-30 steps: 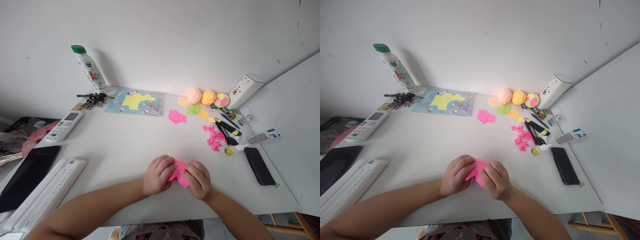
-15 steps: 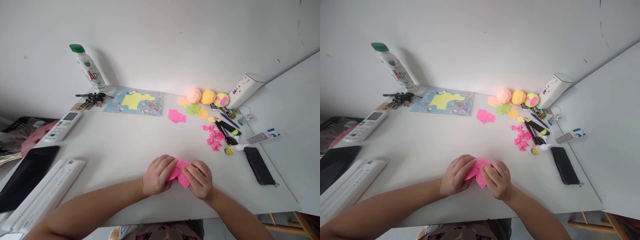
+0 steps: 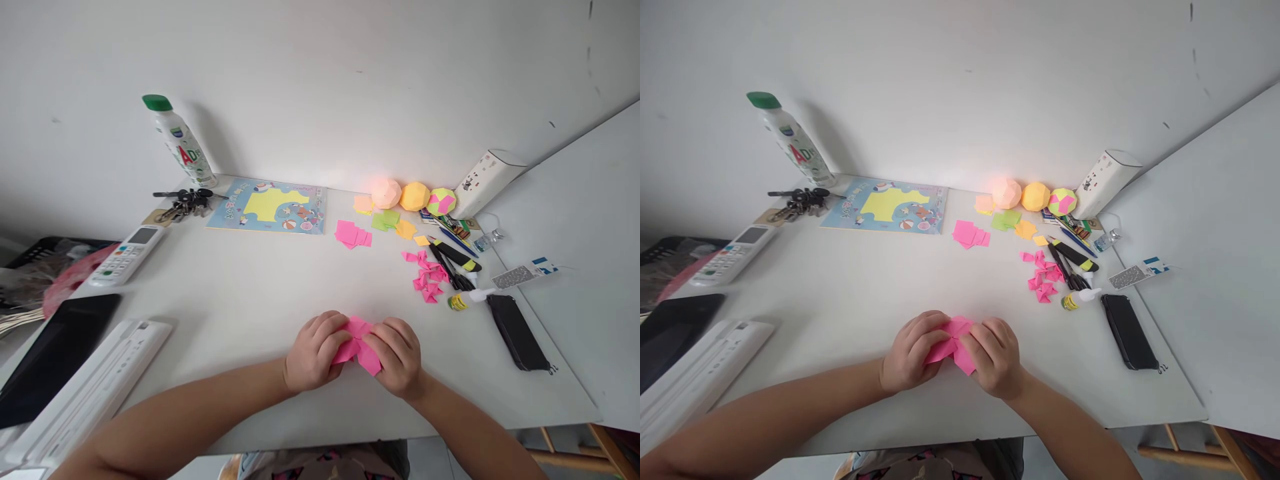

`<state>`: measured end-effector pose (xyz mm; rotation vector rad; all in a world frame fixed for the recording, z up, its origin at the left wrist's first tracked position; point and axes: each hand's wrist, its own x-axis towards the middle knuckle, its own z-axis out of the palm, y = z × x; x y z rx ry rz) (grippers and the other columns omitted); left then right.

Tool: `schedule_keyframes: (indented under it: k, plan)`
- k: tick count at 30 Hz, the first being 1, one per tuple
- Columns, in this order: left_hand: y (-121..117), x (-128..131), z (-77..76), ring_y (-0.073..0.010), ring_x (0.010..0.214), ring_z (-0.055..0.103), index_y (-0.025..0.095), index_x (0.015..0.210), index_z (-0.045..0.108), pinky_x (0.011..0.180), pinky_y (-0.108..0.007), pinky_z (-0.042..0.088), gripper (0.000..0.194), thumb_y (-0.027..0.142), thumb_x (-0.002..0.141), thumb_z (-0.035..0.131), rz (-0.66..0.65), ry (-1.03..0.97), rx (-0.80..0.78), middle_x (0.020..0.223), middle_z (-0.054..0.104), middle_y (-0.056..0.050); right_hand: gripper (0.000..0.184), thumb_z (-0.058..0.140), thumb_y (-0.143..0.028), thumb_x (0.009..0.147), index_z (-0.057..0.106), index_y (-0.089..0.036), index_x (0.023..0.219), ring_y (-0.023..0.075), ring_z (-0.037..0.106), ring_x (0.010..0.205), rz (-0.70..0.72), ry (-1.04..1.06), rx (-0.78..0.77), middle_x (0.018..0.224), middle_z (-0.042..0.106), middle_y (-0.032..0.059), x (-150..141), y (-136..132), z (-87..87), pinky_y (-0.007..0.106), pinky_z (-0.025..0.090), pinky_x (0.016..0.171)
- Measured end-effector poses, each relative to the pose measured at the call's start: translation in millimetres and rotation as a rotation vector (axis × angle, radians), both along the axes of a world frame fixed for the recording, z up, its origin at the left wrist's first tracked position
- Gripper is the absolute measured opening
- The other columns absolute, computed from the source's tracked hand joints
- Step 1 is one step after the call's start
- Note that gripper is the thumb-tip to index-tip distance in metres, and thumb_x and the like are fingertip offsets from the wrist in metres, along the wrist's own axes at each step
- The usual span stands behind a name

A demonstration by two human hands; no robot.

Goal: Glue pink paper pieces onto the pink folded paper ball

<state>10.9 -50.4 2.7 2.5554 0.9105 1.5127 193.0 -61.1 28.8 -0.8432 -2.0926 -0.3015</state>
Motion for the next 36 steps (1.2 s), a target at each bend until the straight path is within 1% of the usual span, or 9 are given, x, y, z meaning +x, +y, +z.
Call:
schedule_keyframes:
  k: [4, 10, 13, 16, 21, 25, 29, 32, 36]
  plan:
    - [0, 0, -0.9, -0.0218, 0.087, 0.057, 0.017, 0.097, 0.048, 0.065, -0.034, 0.051, 0.016, 0.013, 0.082, 0.046, 0.010, 0.008, 0.001, 0.092, 0.059, -0.013, 0.017, 0.058, -0.006, 0.075, 0.060, -0.017, 0.089, 0.0196, 0.054, 0.076, 0.004, 0.002, -0.025, 0.078, 0.061, 0.0069, 0, 0, -1.1, 0.033, 0.049, 0.064]
    - [0, 1, -2.9, -0.0239, 0.091, 0.056, 0.015, 0.100, 0.046, 0.069, -0.037, 0.051, 0.020, 0.012, 0.080, 0.048, -0.004, 0.011, -0.013, 0.096, 0.057, -0.014, 0.016, 0.055, -0.007, 0.078, 0.058, -0.018, 0.090, 0.0197, 0.053, 0.073, -0.005, 0.018, -0.068, 0.075, 0.060, 0.0067, -3, 1, 5.1, 0.033, 0.049, 0.061]
    - [1, 1, -2.0, -0.0222, 0.088, 0.056, 0.017, 0.099, 0.045, 0.068, -0.036, 0.051, 0.020, 0.012, 0.080, 0.048, -0.022, -0.002, -0.060, 0.093, 0.057, -0.012, 0.021, 0.057, -0.008, 0.078, 0.056, -0.019, 0.095, 0.0192, 0.054, 0.072, -0.021, 0.034, -0.112, 0.078, 0.060, 0.0068, -4, 4, 4.9, 0.033, 0.050, 0.061]
    - [3, 2, -0.5, -0.0204, 0.082, 0.054, 0.018, 0.098, 0.044, 0.066, -0.036, 0.050, 0.021, 0.010, 0.079, 0.048, -0.043, -0.018, -0.117, 0.091, 0.056, -0.011, 0.031, 0.062, -0.008, 0.075, 0.053, -0.017, 0.104, 0.0198, 0.054, 0.076, 0.013, 0.038, -0.086, 0.083, 0.061, 0.0082, -3, 6, 1.2, 0.035, 0.051, 0.062]
    - [3, 2, -0.8, -0.0195, 0.079, 0.054, 0.018, 0.098, 0.041, 0.063, -0.035, 0.049, 0.024, 0.008, 0.077, 0.045, -0.055, -0.036, -0.149, 0.090, 0.055, -0.010, 0.022, 0.056, -0.003, 0.075, 0.057, -0.019, 0.091, 0.0198, 0.052, 0.077, 0.076, 0.011, -0.072, 0.081, 0.058, 0.0068, 3, 6, -0.2, 0.036, 0.051, 0.064]
    - [3, 2, -3.2, -0.0191, 0.080, 0.054, 0.018, 0.098, 0.040, 0.064, -0.034, 0.049, 0.025, 0.007, 0.076, 0.045, -0.081, -0.049, -0.169, 0.092, 0.056, -0.011, 0.029, 0.048, 0.003, 0.075, 0.059, -0.018, 0.092, 0.0195, 0.052, 0.075, 0.088, 0.072, -0.055, 0.078, 0.057, 0.0070, 3, 5, 6.8, 0.035, 0.050, 0.061]
    - [4, 1, -2.4, -0.0191, 0.081, 0.056, 0.017, 0.099, 0.041, 0.065, -0.034, 0.050, 0.025, 0.007, 0.077, 0.043, -0.094, -0.059, -0.204, 0.093, 0.057, -0.012, 0.035, 0.044, 0.004, 0.076, 0.060, -0.018, 0.098, 0.0184, 0.055, 0.073, 0.112, 0.134, -0.129, 0.080, 0.059, 0.0070, 3, 6, 9.4, 0.034, 0.051, 0.058]
    - [4, 2, -0.7, -0.0184, 0.080, 0.055, 0.017, 0.099, 0.040, 0.064, -0.032, 0.050, 0.024, 0.006, 0.078, 0.043, -0.109, -0.079, -0.215, 0.092, 0.057, -0.012, 0.033, 0.046, 0.002, 0.078, 0.061, -0.018, 0.099, 0.0185, 0.057, 0.072, 0.128, 0.181, -0.187, 0.080, 0.060, 0.0077, 4, 7, 7.6, 0.034, 0.051, 0.058]
    - [5, 5, -1.4, -0.0181, 0.080, 0.055, 0.018, 0.098, 0.040, 0.065, -0.032, 0.050, 0.024, 0.006, 0.078, 0.042, -0.118, -0.098, -0.224, 0.093, 0.056, -0.011, 0.026, 0.049, -0.003, 0.080, 0.062, -0.017, 0.099, 0.0187, 0.058, 0.071, 0.139, 0.214, -0.205, 0.078, 0.060, 0.0078, 3, 7, 7.2, 0.033, 0.051, 0.056]
